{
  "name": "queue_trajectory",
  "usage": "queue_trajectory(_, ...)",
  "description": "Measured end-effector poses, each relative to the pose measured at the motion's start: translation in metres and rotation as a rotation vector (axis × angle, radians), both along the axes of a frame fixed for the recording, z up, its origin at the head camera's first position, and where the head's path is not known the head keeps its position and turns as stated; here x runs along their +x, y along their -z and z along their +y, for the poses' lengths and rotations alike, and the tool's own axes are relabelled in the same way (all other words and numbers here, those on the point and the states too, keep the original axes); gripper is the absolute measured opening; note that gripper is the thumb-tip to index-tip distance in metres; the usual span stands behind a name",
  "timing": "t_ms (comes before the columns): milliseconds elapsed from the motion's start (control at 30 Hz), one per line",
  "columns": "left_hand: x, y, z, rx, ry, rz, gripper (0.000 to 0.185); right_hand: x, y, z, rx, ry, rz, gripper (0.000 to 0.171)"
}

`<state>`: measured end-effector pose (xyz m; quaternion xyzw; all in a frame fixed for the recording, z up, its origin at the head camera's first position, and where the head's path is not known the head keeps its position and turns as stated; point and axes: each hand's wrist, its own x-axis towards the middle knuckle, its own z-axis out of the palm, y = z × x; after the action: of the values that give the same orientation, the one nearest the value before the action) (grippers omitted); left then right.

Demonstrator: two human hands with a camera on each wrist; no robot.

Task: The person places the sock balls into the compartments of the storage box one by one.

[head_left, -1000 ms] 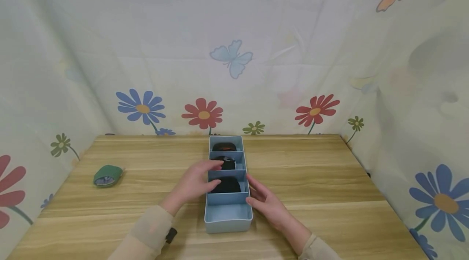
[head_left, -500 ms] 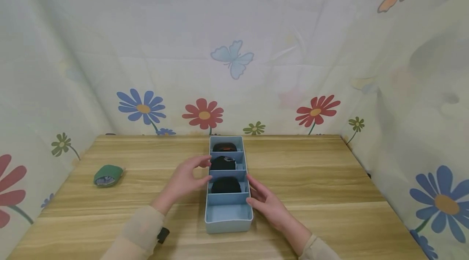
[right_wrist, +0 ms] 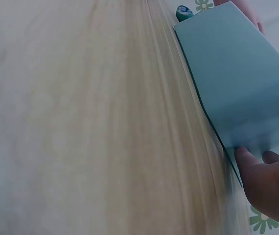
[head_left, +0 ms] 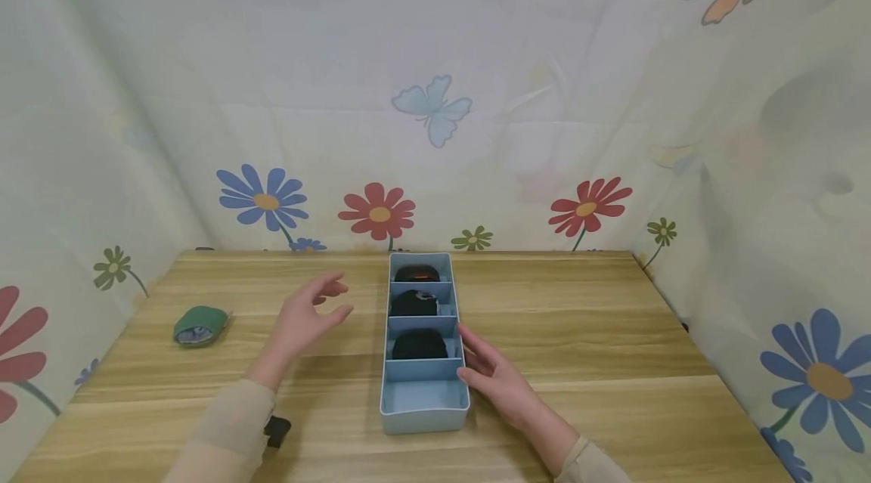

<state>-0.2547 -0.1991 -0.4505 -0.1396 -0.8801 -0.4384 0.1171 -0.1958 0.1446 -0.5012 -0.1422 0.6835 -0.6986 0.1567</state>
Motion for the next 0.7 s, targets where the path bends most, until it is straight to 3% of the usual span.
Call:
queue_trajectory(367,-0.005,0.000,-0.040,0.009,-0.085,0.023,0.058,0.000,0.000,0.001,0.016,0.004,0.003,0.068)
queue_trajectory(700,0.000,-0.010,-0.073,-0.041,-0.116,0.008,0.062,0.000,0.000,0.001,0.022,0.000,-0.005,0.069)
